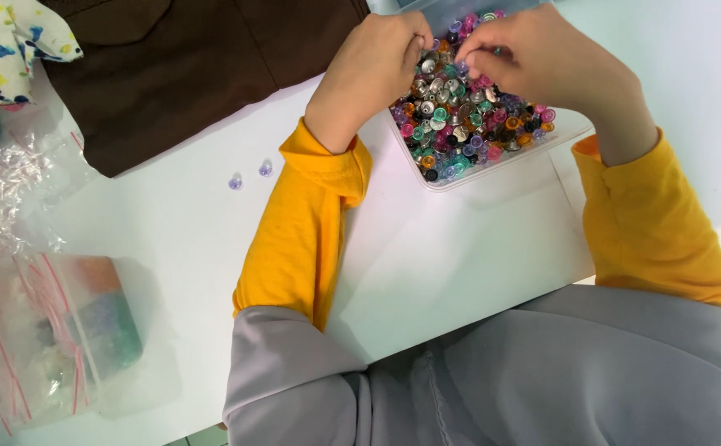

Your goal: Sorting various colored buttons from a large container into small individual plastic bags.

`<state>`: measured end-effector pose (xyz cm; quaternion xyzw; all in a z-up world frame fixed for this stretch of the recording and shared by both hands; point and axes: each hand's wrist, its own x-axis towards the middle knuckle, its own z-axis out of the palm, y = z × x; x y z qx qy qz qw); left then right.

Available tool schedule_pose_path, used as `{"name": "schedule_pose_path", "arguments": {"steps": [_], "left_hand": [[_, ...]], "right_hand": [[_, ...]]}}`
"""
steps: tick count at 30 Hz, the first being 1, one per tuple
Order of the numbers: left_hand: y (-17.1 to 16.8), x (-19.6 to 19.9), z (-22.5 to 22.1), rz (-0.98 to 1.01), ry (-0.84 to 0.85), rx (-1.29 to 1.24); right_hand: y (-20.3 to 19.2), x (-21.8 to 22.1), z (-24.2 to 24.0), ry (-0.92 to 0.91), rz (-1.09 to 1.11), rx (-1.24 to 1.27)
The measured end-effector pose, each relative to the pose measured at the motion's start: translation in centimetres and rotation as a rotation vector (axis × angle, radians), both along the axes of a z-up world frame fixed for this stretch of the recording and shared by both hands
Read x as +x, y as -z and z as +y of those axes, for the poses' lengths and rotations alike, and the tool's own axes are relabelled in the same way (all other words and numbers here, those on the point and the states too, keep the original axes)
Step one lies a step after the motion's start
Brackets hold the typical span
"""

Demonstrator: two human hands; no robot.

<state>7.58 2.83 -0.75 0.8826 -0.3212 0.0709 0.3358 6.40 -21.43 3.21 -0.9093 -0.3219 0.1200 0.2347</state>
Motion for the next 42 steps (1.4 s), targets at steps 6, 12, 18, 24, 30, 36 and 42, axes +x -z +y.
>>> {"name": "schedule_pose_path", "arguments": {"steps": [6, 12, 18, 24, 30, 36, 42], "left_hand": [[-2.1, -0.5, 0.6, 0.252, 0.082, -0.116], [-1.1, -0.3, 0.2, 0.048, 0.053, -0.051], [3.9, -0.8, -3.6, -0.276, -0.321, 0.485], [1.4, -2.4, -4.9, -0.262, -0.198, 0.355], [4.9, -2.2, -6.5, -0.462, -0.312, 0.511], [4.3, -1.9, -5.6, -0.339, -0.243, 0.272], [-3.5, -4.2, -1.0, -0.487, -0.240, -0.227]], "right_hand": [[-1.3, -0.4, -0.2, 0.069, 0.088, 0.114], [-1.1, -0.4, -0.3, 0.105, 0.109, 0.144], [0.2, -0.2, -0.9, 0.184, 0.012, 0.042], [1.8, 0.7, -1.3, 0.094, -0.030, -0.017], [0.7, 0.0, -1.1, 0.213, 0.023, 0.053], [-1.3, -1.7, 1.8, 0.124, -0.061, 0.372], [-2.9, -3.7, 4.5, 0.193, -0.099, 0.688]]}}
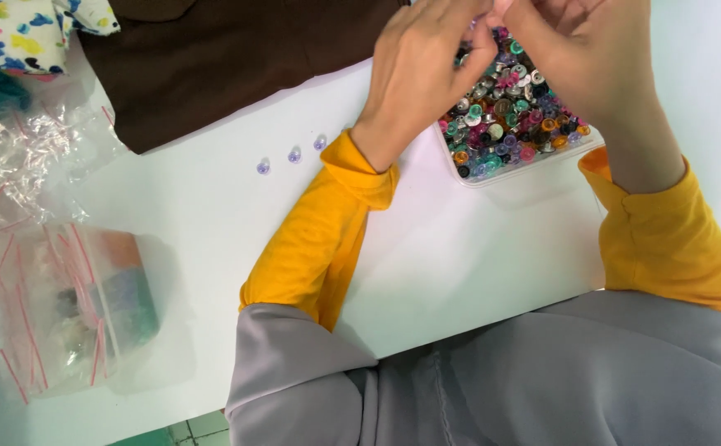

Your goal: Sorting various colored buttons from a large container into small individual plastic bags.

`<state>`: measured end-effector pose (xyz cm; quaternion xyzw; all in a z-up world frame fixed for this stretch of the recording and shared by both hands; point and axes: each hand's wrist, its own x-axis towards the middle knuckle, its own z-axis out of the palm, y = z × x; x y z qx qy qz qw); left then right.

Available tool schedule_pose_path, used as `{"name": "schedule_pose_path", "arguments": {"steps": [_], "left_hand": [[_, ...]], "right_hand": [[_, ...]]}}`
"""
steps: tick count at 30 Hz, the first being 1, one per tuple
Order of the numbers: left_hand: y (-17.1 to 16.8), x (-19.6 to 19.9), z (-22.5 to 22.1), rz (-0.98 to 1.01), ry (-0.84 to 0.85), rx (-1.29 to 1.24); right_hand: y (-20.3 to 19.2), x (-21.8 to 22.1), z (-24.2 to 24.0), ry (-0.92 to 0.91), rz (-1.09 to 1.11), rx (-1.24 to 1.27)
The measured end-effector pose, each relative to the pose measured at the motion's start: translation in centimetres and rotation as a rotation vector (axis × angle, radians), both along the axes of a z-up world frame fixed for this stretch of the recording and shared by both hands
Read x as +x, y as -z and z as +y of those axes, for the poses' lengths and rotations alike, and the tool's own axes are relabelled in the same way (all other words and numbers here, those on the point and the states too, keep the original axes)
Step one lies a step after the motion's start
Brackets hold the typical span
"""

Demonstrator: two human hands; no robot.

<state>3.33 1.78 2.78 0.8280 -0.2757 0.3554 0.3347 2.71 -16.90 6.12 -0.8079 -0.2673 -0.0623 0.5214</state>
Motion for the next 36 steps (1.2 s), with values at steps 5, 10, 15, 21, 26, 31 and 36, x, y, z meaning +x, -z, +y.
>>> {"name": "schedule_pose_path", "arguments": {"steps": [5, 10, 15, 21, 26, 31, 36], "left_hand": [[-1.4, -3.9, 6.3, 0.005, -0.022, -0.086], [3.9, -7.8, 13.0, 0.082, -0.083, -0.011], [6.8, -12.3, 17.4, 0.217, -0.184, -0.013], [7.8, -14.2, 18.8, 0.331, -0.180, 0.057], [7.3, -14.1, 18.2, 0.268, -0.130, 0.187], [8.1, -13.9, 17.8, 0.176, -0.167, 0.304], [9.3, -12.9, 16.7, 0.165, -0.234, 0.324]], "right_hand": [[-3.2, -3.6, 4.9, -0.211, 0.023, 0.071], [-3.9, -7.2, 8.9, -0.273, 0.166, -0.007], [2.0, -8.2, 12.2, -0.379, -0.013, -0.058], [9.0, -6.4, 11.7, -0.116, -0.289, -0.257], [11.0, -6.8, 11.8, -0.033, -0.253, -0.266], [12.2, -7.1, 12.7, 0.041, -0.359, -0.346], [11.3, -7.1, 13.8, 0.056, -0.375, -0.417]]}}
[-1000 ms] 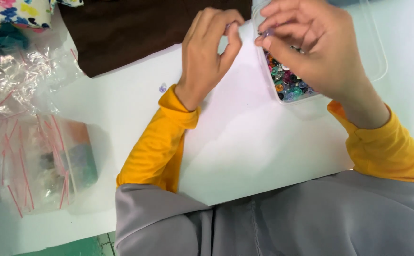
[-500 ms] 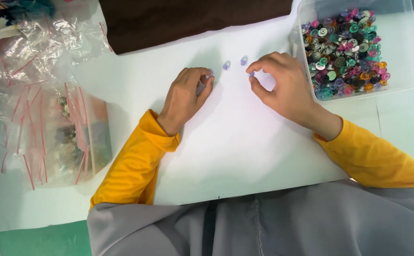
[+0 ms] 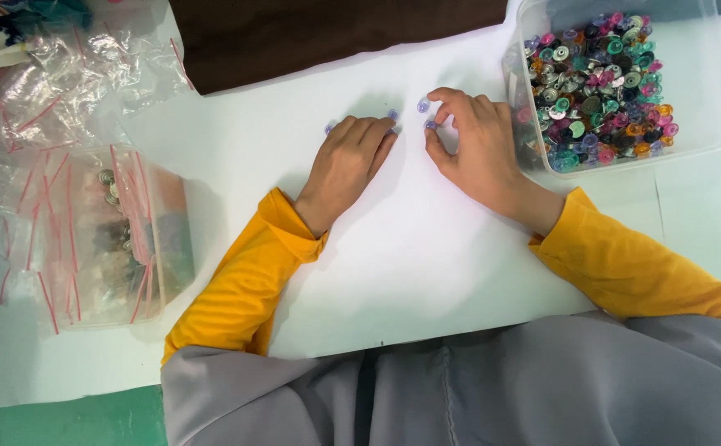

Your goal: Sorting various colored buttons from a large container into small individual plastic bags.

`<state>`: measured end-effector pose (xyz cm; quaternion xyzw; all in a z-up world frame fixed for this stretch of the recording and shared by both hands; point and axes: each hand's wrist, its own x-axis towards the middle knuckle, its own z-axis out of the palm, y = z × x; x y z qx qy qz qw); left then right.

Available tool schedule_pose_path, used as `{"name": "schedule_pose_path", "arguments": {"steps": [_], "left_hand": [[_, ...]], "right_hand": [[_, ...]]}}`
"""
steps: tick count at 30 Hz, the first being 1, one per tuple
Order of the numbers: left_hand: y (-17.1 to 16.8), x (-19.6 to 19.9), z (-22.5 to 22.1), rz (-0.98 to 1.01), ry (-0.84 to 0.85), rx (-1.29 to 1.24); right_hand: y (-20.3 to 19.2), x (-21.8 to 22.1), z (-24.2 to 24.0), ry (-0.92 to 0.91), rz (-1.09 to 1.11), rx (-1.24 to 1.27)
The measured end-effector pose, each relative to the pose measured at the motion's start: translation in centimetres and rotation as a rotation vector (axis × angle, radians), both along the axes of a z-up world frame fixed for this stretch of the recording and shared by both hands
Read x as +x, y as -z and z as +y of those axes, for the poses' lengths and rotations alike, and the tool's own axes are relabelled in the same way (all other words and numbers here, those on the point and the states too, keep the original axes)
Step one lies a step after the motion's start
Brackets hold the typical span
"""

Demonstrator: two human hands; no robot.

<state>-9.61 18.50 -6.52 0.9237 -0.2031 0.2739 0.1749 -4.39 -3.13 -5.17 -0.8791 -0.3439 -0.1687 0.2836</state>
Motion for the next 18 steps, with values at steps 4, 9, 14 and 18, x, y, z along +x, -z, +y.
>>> {"name": "schedule_pose_path", "arguments": {"steps": [4, 9, 14, 18], "left_hand": [[-0.5, 0.1, -0.4, -0.009, -0.035, 0.027], [-0.2, 0.4, -0.3, -0.029, -0.052, 0.009], [-0.5, 0.2, -0.4, -0.030, -0.057, -0.012], [-1.6, -0.3, -0.7, -0.014, -0.043, -0.075]], "right_hand": [[0.1, 0.3, 0.4, 0.000, 0.010, 0.029], [0.4, 0.6, 0.5, -0.018, 0.021, 0.000], [0.2, 0.2, 0.3, -0.036, 0.061, 0.056], [0.2, -0.3, -0.3, -0.073, 0.088, 0.153]]}}
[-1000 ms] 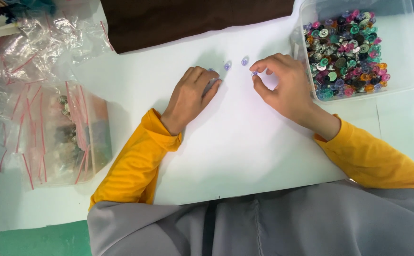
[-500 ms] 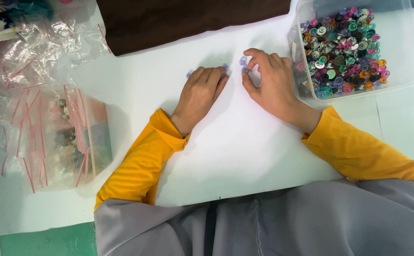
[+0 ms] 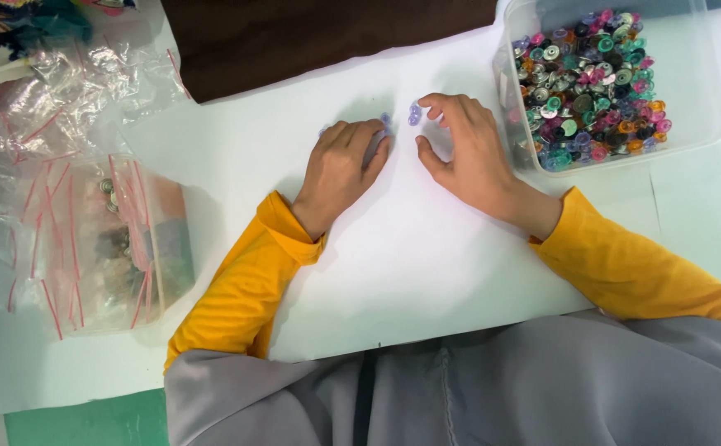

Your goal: Sorting various colored buttons from a large container into small individual plastic bags.

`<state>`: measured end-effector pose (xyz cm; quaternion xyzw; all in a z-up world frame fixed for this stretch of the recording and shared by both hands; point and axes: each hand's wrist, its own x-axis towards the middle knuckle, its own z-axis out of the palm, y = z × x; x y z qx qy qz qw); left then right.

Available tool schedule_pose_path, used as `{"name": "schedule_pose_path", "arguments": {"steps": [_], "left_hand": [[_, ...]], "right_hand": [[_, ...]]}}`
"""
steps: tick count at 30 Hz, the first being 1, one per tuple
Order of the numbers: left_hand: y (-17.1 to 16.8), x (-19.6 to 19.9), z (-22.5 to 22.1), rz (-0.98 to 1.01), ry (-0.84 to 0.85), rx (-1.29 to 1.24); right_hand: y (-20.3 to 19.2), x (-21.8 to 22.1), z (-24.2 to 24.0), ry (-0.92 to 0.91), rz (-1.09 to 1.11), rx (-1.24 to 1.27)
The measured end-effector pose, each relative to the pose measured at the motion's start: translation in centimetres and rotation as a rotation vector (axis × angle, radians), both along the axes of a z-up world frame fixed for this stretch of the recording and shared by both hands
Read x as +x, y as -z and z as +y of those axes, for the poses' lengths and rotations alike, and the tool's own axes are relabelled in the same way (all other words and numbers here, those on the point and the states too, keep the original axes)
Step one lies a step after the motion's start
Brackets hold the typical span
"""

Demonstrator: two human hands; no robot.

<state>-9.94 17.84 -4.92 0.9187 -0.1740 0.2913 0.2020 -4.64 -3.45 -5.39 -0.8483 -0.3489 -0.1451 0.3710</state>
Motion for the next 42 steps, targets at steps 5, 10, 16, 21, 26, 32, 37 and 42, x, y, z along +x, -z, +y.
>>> {"name": "schedule_pose_path", "arguments": {"steps": [5, 10, 16, 21, 26, 32, 37, 42], "left_hand": [[-0.4, 0.0, -0.1, 0.003, 0.015, -0.017], [-3.8, 1.0, -2.3, -0.127, -0.019, -0.017], [-10.0, 3.1, -11.4, -0.096, 0.187, -0.147], [-7.7, 7.7, -19.3, -0.025, 0.151, 0.106], [-0.1, 15.1, -22.5, 0.204, 0.035, 0.299], [4.0, 18.4, -22.5, 0.254, -0.063, 0.414], [3.5, 17.8, -21.8, 0.213, -0.080, 0.437], [2.7, 16.9, -21.4, 0.305, -0.044, 0.331]], "right_hand": [[-4.1, -2.5, -0.9, -0.082, -0.043, 0.006], [-9.3, -2.0, -5.0, -0.215, -0.538, -0.171], [-12.9, 4.0, -13.2, -0.023, -0.430, -0.368], [-9.1, 9.8, -17.9, 0.041, 0.396, -0.528], [-3.9, 12.2, -18.9, -0.108, 0.040, -0.501], [-1.2, 11.9, -18.5, -0.017, -0.104, -0.581], [-1.9, 11.5, -17.9, -0.006, 0.031, -0.568], [-1.5, 11.5, -18.6, 0.063, 0.174, -0.549]]}}
